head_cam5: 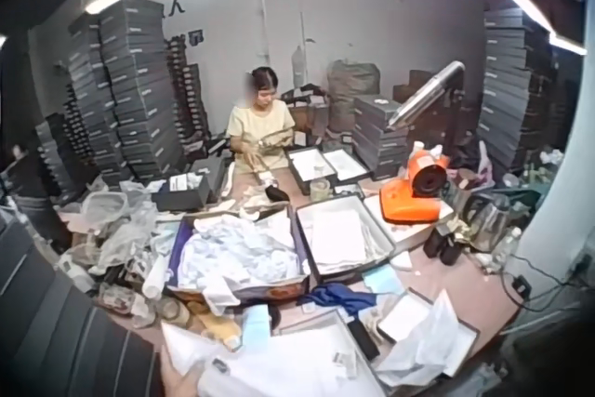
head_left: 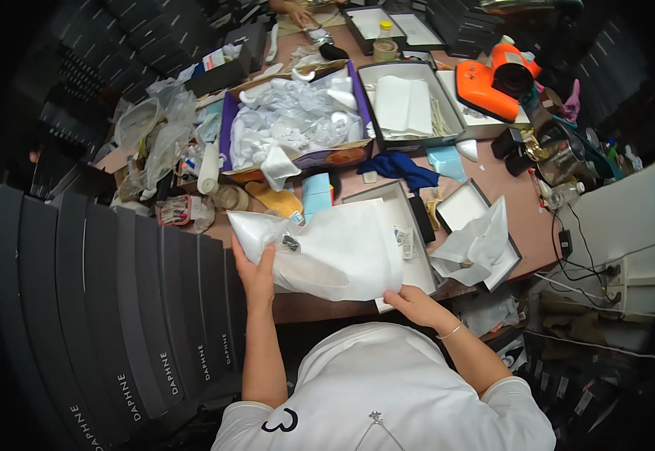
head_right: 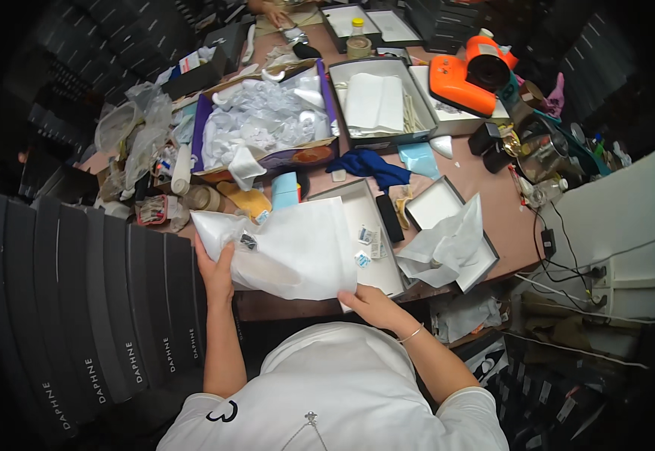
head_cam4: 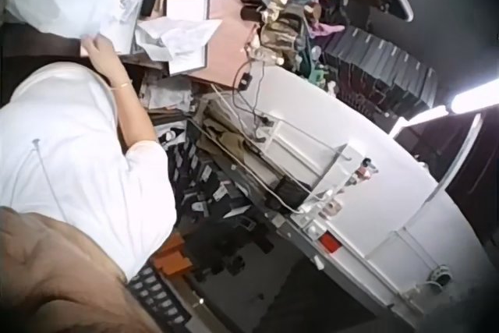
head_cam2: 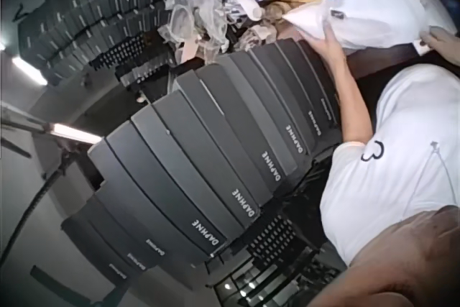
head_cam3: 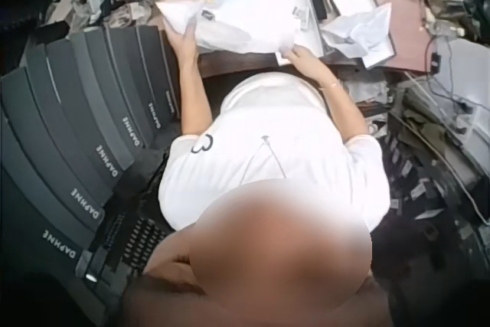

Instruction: Inspecting, labeling, and packing manufactured shoes into boxes.

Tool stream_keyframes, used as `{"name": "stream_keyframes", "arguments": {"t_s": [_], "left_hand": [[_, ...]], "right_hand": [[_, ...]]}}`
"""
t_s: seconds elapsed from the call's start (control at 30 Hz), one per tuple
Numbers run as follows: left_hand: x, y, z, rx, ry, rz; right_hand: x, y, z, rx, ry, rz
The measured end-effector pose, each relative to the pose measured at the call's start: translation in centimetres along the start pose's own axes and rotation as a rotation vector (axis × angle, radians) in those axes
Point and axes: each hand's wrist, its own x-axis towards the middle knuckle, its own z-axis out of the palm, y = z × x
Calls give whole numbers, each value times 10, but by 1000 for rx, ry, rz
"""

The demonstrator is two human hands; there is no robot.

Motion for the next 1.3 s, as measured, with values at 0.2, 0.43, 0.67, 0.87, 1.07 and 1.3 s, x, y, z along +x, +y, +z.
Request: {"name": "stream_keyframes", "arguments": {"t_s": [0.2,0.43,0.67,0.87,1.07,1.3], "left_hand": [[-27,-4,88,346,-213,220],[-35,-65,140,355,-513,245],[-42,-67,141,881,-1013,434],[-29,-81,161,970,-1006,483],[-21,-86,197,765,-1047,294],[-26,-131,194,1155,-1286,672]], "right_hand": [[15,-7,8,-220,345,-370],[38,31,-29,-640,237,-243],[54,107,-41,-887,127,-243],[39,96,-48,-300,627,-329],[14,110,-49,72,909,-214],[14,108,-55,347,835,-148]]}}
